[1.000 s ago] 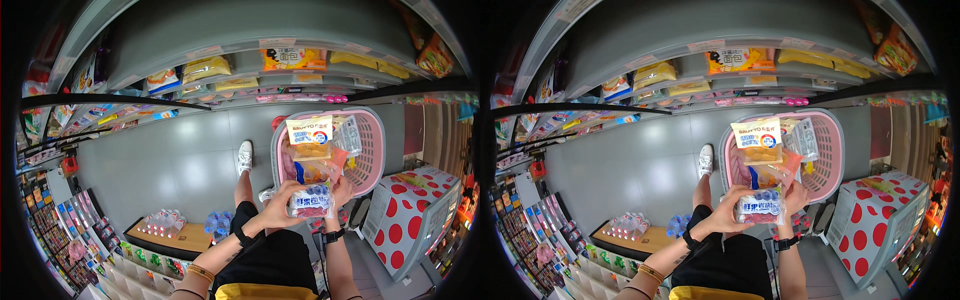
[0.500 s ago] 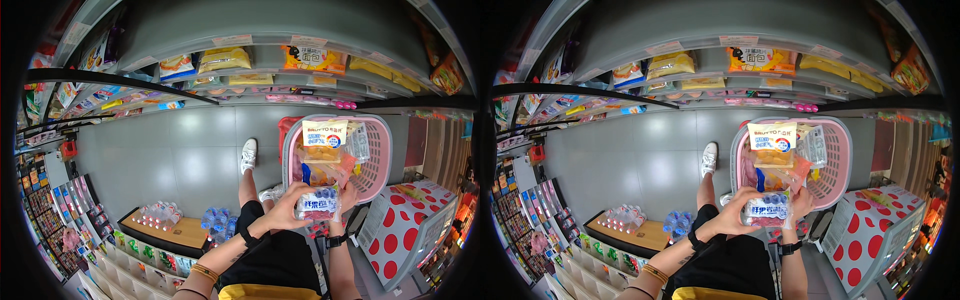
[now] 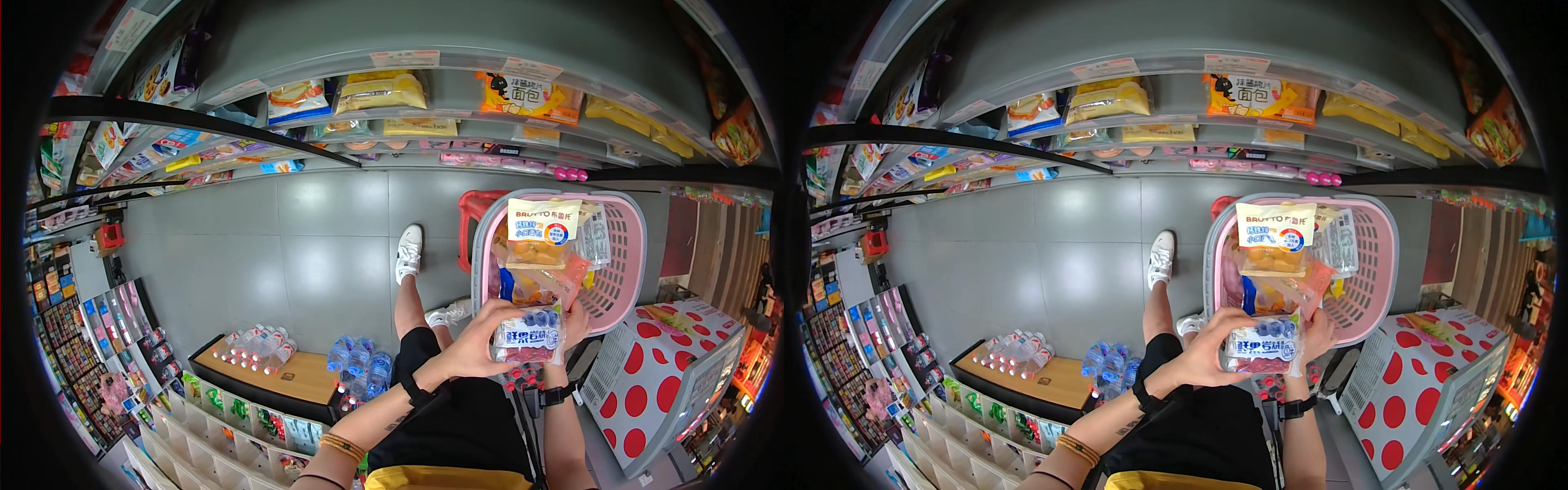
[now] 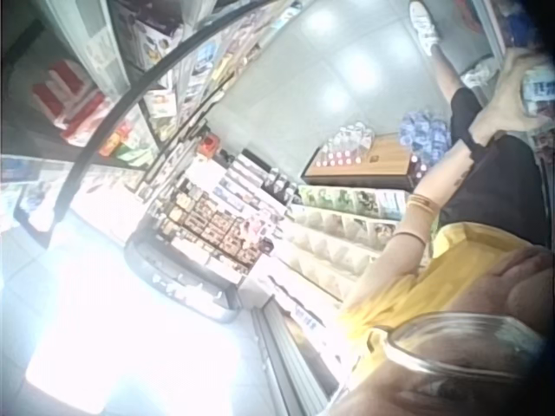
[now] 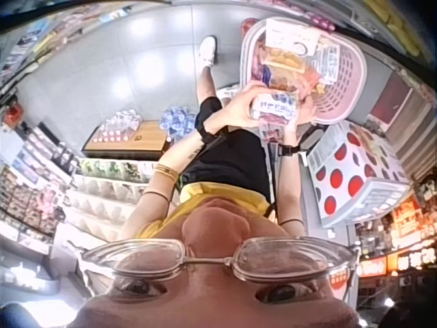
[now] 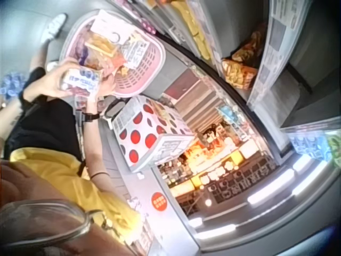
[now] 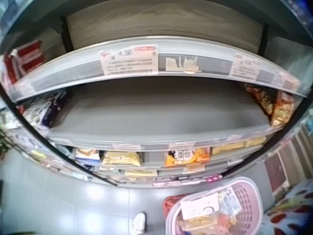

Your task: Selecting various food items from supermarket shelves and placing them into a shopping basket.

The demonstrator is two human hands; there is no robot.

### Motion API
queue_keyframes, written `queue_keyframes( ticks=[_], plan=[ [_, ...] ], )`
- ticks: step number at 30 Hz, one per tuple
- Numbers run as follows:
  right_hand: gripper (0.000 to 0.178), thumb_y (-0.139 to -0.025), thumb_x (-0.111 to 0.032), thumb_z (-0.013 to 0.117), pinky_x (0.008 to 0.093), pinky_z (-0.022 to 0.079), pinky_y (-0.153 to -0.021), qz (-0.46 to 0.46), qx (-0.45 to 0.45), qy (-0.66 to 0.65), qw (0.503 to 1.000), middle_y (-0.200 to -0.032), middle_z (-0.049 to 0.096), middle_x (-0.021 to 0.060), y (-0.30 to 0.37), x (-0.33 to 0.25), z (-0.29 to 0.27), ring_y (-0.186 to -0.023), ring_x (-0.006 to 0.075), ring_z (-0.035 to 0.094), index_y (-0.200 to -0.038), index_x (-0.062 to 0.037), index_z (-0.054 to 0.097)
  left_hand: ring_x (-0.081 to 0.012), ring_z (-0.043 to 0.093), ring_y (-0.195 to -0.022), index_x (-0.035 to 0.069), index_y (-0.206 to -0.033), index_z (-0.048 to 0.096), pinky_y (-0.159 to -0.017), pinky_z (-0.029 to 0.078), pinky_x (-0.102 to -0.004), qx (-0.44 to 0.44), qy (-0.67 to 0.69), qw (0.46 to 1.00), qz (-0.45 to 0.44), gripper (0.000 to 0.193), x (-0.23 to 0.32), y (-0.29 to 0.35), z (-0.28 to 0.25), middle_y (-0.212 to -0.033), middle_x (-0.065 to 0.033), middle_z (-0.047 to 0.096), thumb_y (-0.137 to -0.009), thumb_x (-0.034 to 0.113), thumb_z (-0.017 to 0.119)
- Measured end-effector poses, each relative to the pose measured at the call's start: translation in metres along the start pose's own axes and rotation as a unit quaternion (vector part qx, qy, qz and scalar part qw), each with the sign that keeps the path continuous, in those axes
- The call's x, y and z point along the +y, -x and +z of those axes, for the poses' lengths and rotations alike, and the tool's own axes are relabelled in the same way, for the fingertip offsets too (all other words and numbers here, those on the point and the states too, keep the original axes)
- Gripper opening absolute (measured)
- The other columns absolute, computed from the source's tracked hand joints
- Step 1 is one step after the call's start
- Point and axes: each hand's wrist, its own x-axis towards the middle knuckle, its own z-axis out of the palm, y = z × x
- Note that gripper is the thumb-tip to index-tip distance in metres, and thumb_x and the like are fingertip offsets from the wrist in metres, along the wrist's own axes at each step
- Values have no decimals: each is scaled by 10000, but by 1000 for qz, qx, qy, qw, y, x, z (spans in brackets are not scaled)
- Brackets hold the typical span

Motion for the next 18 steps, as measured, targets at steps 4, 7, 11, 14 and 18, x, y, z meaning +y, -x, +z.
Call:
queue_keyframes(
  ticks=[4, 7, 11, 14, 18],
  plan=[
    [300, -855, -379, 643, 429, 334, -734, -2, 4, -9, 1000, -778, 602, 75, 0, -1, -1, -856, 303, 554, -877, -80, 619, -331, 474, -1225, 59, -1326, 500, -1043, 395, -402, -2, -2, 1000, 5, 767, -2, 0, 0, -1281, -164, 450, -637, 108, 832],
    [291, -855, -365, 641, 429, 338, -738, -13, 7, -6, 1000, -783, 606, 79, 1, 3, 3, -859, 303, 556, -875, -76, 617, -324, 474, -1232, 63, -1328, 507, -1039, 397, -399, -4, -5, 1000, 9, 770, -3, 1, -2, -1291, -162, 445, -633, 107, 835],
    [287, -860, -361, 636, 428, 340, -745, -23, 11, 18, 1000, -788, 609, 84, 0, 0, 2, -865, 306, 556, -873, -75, 618, -328, 473, -1233, 55, -1333, 503, -1040, 397, -399, -6, 2, 1000, 16, 776, -6, 2, -2, -1290, -167, 445, -630, 99, 829],
    [292, -866, -367, 630, 427, 341, -748, -12, -9, 11, 1000, -784, 605, 88, -3, -5, -5, -865, 309, 554, -870, -75, 618, -334, 473, -1231, 49, -1332, 501, -1041, 396, -399, -6, 11, 1000, 13, 776, -5, 3, -3, -1293, -169, 442, -628, 93, 824],
    [305, -873, -378, 622, 426, 336, -744, 9, -29, 14, 999, -777, 591, 88, -2, -4, -6, -866, 309, 549, -865, -74, 610, -337, 472, -1230, 47, -1332, 500, -1042, 394, -396, -2, 10, 1000, 14, 776, -5, 3, -2, -1298, -172, 438, -626, 89, 820]
  ],
)
